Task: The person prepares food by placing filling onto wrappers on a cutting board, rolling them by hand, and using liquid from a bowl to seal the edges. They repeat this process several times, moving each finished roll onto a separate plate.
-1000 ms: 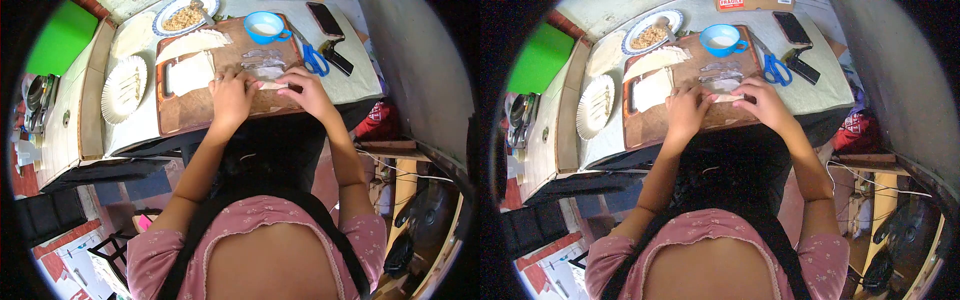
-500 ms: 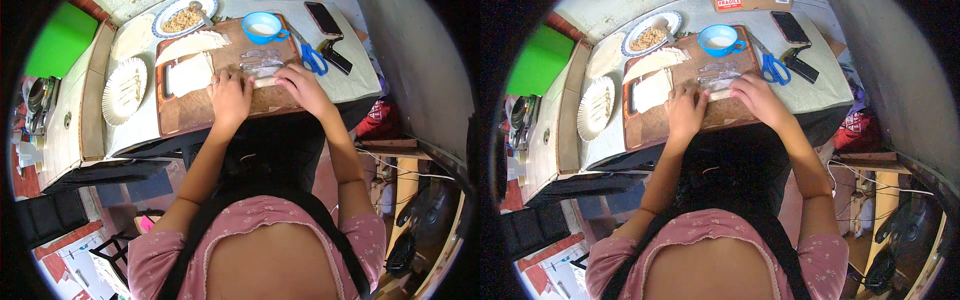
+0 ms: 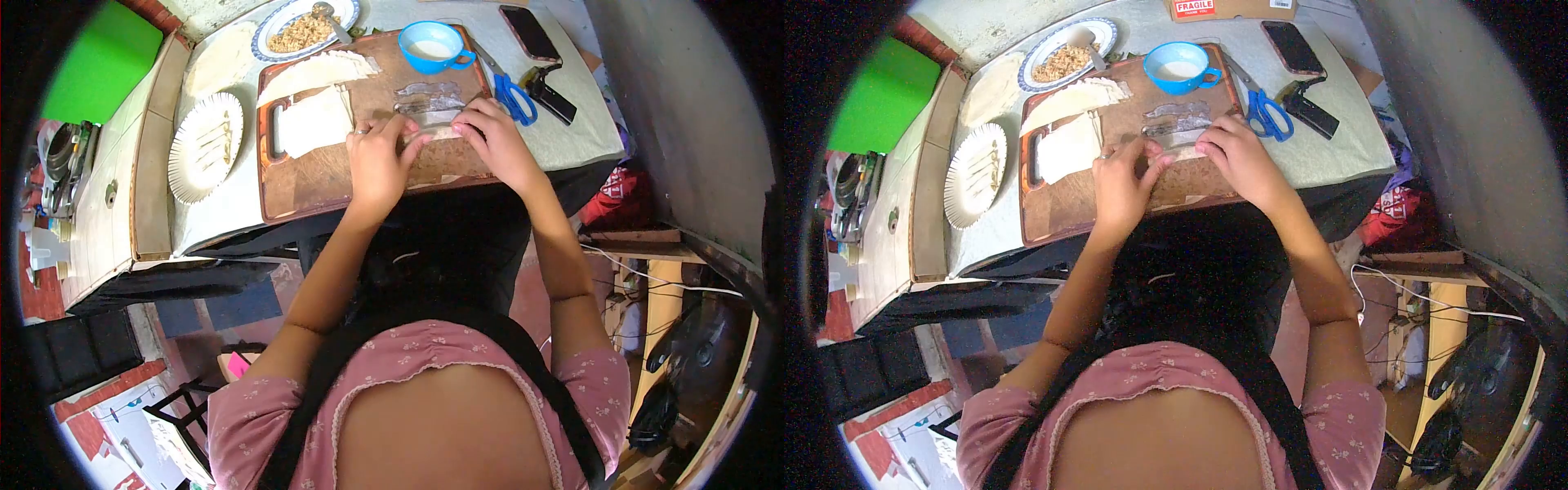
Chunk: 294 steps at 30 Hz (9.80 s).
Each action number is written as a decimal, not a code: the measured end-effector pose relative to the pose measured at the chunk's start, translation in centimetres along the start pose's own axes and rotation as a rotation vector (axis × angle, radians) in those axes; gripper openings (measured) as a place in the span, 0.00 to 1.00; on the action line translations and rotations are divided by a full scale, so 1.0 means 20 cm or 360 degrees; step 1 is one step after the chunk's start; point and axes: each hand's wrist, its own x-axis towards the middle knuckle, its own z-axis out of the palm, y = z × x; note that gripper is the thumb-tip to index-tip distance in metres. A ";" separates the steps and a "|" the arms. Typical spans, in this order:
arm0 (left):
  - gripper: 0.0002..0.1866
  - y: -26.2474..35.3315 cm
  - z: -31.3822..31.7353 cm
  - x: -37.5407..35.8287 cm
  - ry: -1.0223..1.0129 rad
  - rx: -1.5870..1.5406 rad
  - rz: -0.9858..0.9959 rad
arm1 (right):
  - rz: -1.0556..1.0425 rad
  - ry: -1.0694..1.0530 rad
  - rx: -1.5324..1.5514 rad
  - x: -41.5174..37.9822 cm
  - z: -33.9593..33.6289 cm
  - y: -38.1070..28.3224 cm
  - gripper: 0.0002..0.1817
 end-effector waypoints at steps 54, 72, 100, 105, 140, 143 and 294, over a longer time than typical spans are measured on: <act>0.25 0.03 0.03 -0.11 -0.0123 0.0139 0.0272 | 0.0251 -0.0097 0.0155 0.01 -0.01 -0.08 0.19; 0.22 0.05 0.01 -0.13 -0.0098 0.0342 0.0285 | -0.0273 -0.0486 -0.0200 0.13 0.04 -0.02 0.20; 0.24 0.04 0.02 -0.12 -0.0065 0.0245 0.0303 | -0.0209 -0.0375 -0.0550 0.55 0.00 0.14 0.37; 0.24 0.04 0.01 -0.12 -0.0059 0.0250 0.0323 | -0.0188 -0.0464 -0.0783 0.61 0.01 0.10 0.33; 0.22 0.03 0.03 -0.12 -0.0027 0.0183 0.0314 | -0.0004 -0.0126 -0.0263 0.31 -0.16 0.15 0.29; 0.22 0.04 0.02 -0.12 -0.0033 0.0206 0.0304 | -0.0032 -0.0131 -0.0367 0.30 -0.16 0.11 0.25; 0.10 -0.11 0.04 0.21 0.0102 0.0065 0.0204 | -0.0116 -0.0068 -0.0287 0.16 0.04 0.10 0.13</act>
